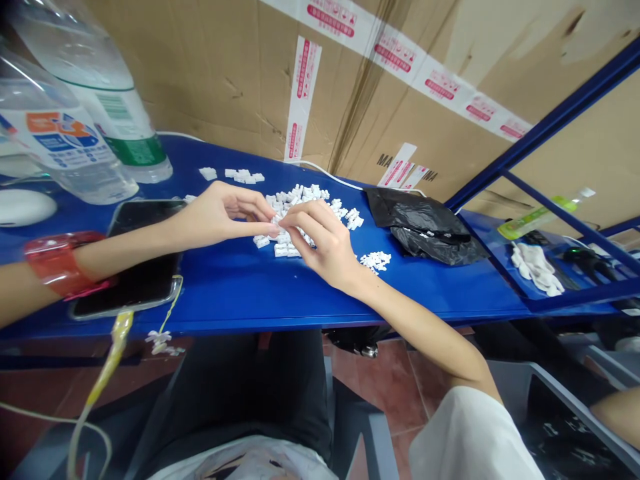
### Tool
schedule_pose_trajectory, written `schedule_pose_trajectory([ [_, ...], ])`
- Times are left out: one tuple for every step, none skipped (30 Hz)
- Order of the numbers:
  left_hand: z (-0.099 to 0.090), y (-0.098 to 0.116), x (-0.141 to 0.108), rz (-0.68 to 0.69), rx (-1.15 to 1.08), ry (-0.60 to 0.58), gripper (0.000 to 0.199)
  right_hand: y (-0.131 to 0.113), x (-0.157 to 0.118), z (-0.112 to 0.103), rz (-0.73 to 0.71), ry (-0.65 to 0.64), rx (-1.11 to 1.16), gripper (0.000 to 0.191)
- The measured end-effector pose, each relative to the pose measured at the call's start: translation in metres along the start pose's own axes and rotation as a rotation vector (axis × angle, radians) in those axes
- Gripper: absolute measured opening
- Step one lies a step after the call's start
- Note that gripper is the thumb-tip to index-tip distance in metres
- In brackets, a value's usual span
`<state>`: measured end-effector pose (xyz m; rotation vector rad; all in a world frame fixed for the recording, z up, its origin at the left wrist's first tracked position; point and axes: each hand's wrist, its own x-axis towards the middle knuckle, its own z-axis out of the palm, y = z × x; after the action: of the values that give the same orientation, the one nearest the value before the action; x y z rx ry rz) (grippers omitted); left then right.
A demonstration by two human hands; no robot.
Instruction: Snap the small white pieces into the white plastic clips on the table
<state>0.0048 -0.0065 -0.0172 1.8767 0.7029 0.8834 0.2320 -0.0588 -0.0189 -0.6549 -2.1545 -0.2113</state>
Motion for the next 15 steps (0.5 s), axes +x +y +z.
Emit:
schedule_pose_trajectory([
  [0.0000, 0.0000, -0.0001, -0.004, 0.002, 0.002, 0.031, 0.0002, -0.0001, 0.0003, -0.011, 0.005, -0.001, 0.016],
  [-0.0001, 0.0000, -0.0001, -0.008, 0.003, 0.006, 0.031, 0.0003, -0.0002, 0.0005, -0.018, 0.010, 0.004, 0.016],
  [-0.0002, 0.0000, 0.0000, -0.010, 0.004, 0.009, 0.032, 0.0004, -0.0004, 0.0006, -0.016, 0.011, 0.011, 0.016],
  [-0.0003, 0.0000, 0.0001, -0.011, 0.006, 0.011, 0.032, 0.0004, -0.0006, 0.0005, -0.009, 0.010, 0.016, 0.016],
  [-0.0004, 0.0000, 0.0002, -0.012, 0.007, 0.009, 0.032, 0.0003, -0.0009, 0.0004, 0.004, 0.010, 0.016, 0.016],
  [-0.0005, 0.0000, 0.0004, -0.013, 0.009, 0.006, 0.032, 0.0001, -0.0011, 0.0001, 0.023, 0.011, 0.012, 0.016],
  [-0.0005, 0.0000, 0.0005, -0.014, 0.010, 0.002, 0.032, -0.0001, -0.0013, -0.0001, 0.042, 0.016, 0.005, 0.015],
  [-0.0005, 0.0000, 0.0006, -0.014, 0.011, -0.002, 0.032, -0.0002, -0.0014, -0.0004, 0.057, 0.020, -0.004, 0.015],
  [-0.0003, 0.0000, 0.0006, -0.014, 0.010, -0.005, 0.032, -0.0003, -0.0015, -0.0006, 0.063, 0.024, -0.011, 0.015],
  [0.0000, 0.0001, 0.0006, -0.014, 0.006, -0.006, 0.032, -0.0003, -0.0014, -0.0007, 0.060, 0.026, -0.014, 0.016],
  [0.0003, 0.0001, 0.0005, -0.013, -0.001, -0.005, 0.032, -0.0001, -0.0014, -0.0007, 0.049, 0.024, -0.012, 0.016],
  [0.0008, 0.0002, 0.0004, -0.013, -0.008, -0.001, 0.032, 0.0002, -0.0013, -0.0007, 0.034, 0.022, -0.006, 0.016],
  [0.0012, 0.0004, 0.0002, -0.014, -0.015, 0.004, 0.031, 0.0006, -0.0011, -0.0006, 0.019, 0.020, 0.002, 0.016],
  [0.0016, 0.0005, 0.0001, -0.015, -0.021, 0.010, 0.031, 0.0010, -0.0010, -0.0006, 0.006, 0.017, 0.010, 0.016],
  [0.0019, 0.0007, -0.0001, -0.017, -0.024, 0.014, 0.030, 0.0015, -0.0008, -0.0006, -0.010, 0.014, 0.015, 0.015],
])
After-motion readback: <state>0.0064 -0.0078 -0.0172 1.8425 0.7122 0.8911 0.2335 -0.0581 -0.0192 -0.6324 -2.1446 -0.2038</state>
